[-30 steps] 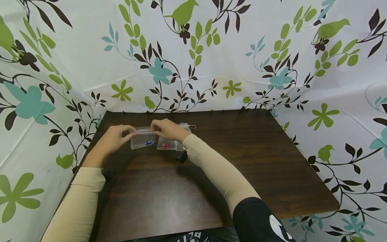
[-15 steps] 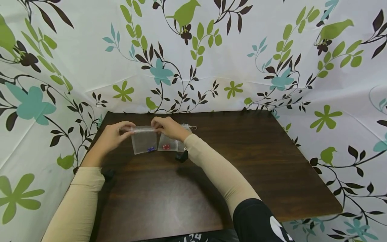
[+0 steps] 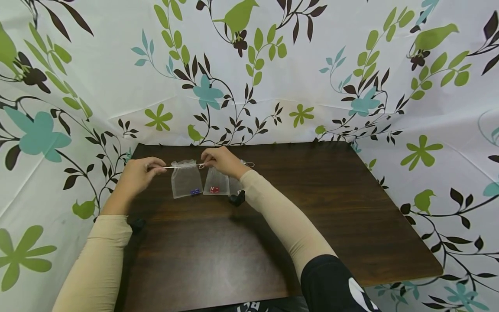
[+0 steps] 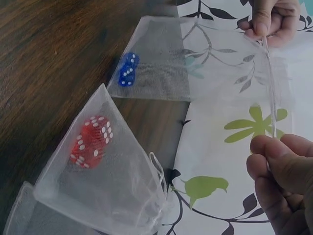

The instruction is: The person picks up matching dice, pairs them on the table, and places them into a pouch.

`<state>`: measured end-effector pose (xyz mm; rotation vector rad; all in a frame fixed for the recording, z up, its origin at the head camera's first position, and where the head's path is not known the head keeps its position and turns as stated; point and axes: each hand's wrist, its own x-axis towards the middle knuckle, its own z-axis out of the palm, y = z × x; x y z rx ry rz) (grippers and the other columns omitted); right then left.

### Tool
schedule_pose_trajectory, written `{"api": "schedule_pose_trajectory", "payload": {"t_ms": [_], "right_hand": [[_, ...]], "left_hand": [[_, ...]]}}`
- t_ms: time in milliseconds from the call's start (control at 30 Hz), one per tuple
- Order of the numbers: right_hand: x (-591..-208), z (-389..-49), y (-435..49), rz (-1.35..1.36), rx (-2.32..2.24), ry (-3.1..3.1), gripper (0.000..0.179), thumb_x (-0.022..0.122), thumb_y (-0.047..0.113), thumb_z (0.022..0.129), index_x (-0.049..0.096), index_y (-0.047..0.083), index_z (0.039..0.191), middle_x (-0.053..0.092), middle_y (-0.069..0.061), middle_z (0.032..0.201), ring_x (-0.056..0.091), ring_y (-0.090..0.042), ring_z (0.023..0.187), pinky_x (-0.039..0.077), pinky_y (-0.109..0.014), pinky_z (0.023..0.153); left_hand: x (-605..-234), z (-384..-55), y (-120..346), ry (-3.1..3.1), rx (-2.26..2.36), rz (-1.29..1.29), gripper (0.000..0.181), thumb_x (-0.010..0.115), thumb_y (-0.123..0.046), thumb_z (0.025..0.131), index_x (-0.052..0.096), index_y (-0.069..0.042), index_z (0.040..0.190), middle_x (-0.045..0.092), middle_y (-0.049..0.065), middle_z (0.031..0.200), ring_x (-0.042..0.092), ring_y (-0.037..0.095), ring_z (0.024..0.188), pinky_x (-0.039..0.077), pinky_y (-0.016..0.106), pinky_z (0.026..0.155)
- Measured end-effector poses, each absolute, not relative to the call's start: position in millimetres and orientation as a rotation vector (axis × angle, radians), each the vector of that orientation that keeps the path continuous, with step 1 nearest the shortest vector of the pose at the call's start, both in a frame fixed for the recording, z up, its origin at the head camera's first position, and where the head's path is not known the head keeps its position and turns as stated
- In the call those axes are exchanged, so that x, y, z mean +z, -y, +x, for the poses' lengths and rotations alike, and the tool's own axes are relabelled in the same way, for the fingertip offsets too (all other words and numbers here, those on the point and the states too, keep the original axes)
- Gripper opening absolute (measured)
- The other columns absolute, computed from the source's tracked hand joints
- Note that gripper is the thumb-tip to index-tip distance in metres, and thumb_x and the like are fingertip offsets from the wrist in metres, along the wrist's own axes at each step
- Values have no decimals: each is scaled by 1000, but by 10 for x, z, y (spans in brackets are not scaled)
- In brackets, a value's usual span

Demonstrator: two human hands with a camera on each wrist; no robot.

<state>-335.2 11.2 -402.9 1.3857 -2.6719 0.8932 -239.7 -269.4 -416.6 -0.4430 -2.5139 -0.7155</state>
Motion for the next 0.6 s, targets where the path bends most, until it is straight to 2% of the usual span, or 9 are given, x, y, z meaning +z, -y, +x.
{"api": "schedule_pose_trajectory", "payload": {"t_ms": [233,333,467,600], "right_hand": [[-4035,-3388,-116,1389,823,2641,18,67,8,98,68,5,116,74,-5,108,69,-14,100,50,-19,86],[-4038,-3410,-109,1372,807,2648,19,66,5,98,69,5,117,73,-6,111,68,-15,103,49,-20,90],[-4069,-3441,-133,1328,745,2710,25,63,8,101,68,7,125,72,-6,120,67,-15,111,48,-20,94],[-4122,-3474,-186,1283,728,2780,34,59,8,104,62,6,137,67,-7,132,64,-16,119,47,-21,98]], "left_hand": [[-4141,-2402,2694,2535,-702,-455,5,77,-10,90,77,-6,93,75,9,82,61,21,67,46,42,63],[-4125,-2435,2669,2568,-695,-438,4,75,-11,93,76,-7,94,74,8,81,57,20,65,44,41,63],[-4110,-2516,2618,2624,-693,-413,6,74,-12,94,76,-6,95,72,7,79,54,20,63,41,39,60],[-4106,-2624,2572,2717,-682,-381,11,72,-16,96,76,-5,99,73,9,82,61,24,67,45,43,63]]}}
